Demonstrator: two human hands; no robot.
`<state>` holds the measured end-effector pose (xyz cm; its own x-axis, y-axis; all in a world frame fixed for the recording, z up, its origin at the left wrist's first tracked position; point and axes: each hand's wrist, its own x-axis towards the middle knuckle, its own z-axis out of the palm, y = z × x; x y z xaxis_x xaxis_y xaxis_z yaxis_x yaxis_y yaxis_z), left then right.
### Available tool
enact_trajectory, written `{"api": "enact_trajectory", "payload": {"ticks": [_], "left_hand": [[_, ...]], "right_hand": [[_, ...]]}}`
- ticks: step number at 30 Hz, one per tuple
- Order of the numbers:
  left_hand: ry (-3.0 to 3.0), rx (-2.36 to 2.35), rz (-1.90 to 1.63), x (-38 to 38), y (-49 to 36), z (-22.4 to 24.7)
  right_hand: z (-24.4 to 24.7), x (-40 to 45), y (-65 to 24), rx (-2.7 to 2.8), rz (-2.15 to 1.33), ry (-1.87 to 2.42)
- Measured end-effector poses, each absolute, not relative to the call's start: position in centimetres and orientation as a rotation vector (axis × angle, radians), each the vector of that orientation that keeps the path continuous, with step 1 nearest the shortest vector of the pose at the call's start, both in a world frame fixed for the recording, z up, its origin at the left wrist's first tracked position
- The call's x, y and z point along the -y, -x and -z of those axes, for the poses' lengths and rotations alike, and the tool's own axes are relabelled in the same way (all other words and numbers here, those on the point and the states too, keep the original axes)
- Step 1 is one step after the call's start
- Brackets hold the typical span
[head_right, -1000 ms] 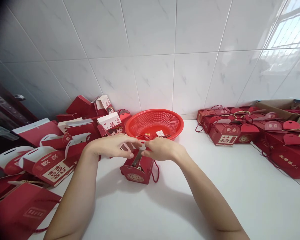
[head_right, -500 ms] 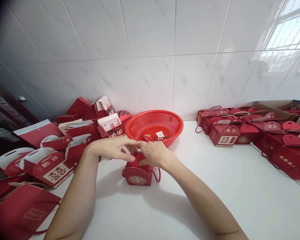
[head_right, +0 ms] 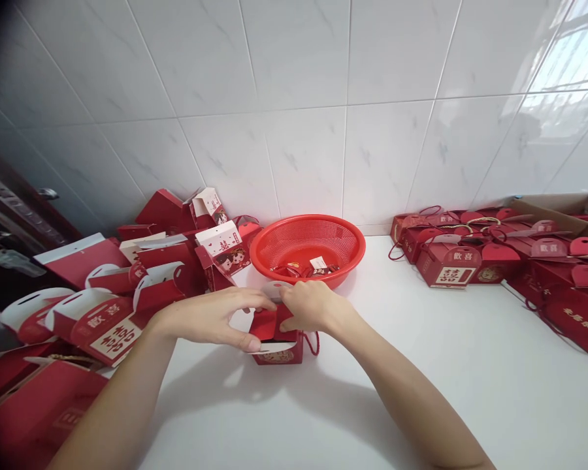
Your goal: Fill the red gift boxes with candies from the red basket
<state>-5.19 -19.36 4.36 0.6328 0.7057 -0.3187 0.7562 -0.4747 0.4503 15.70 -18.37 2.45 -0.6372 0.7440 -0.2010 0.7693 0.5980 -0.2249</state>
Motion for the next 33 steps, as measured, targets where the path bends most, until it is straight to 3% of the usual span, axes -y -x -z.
{"api": "enact_trajectory", "payload": {"ticks": [23,33], "left_hand": [[-2.293,-1.233,0.052,19.7,6.1,-4.9],[-2.312,-1.405,-0.187,19.7,5.8,-3.7]], "right_hand": [[-3.7,18.9,-17.0,-2.794,0.384,-1.276],[-4.0,18.6,-17.3,-2.827,0.341,-1.402]]}}
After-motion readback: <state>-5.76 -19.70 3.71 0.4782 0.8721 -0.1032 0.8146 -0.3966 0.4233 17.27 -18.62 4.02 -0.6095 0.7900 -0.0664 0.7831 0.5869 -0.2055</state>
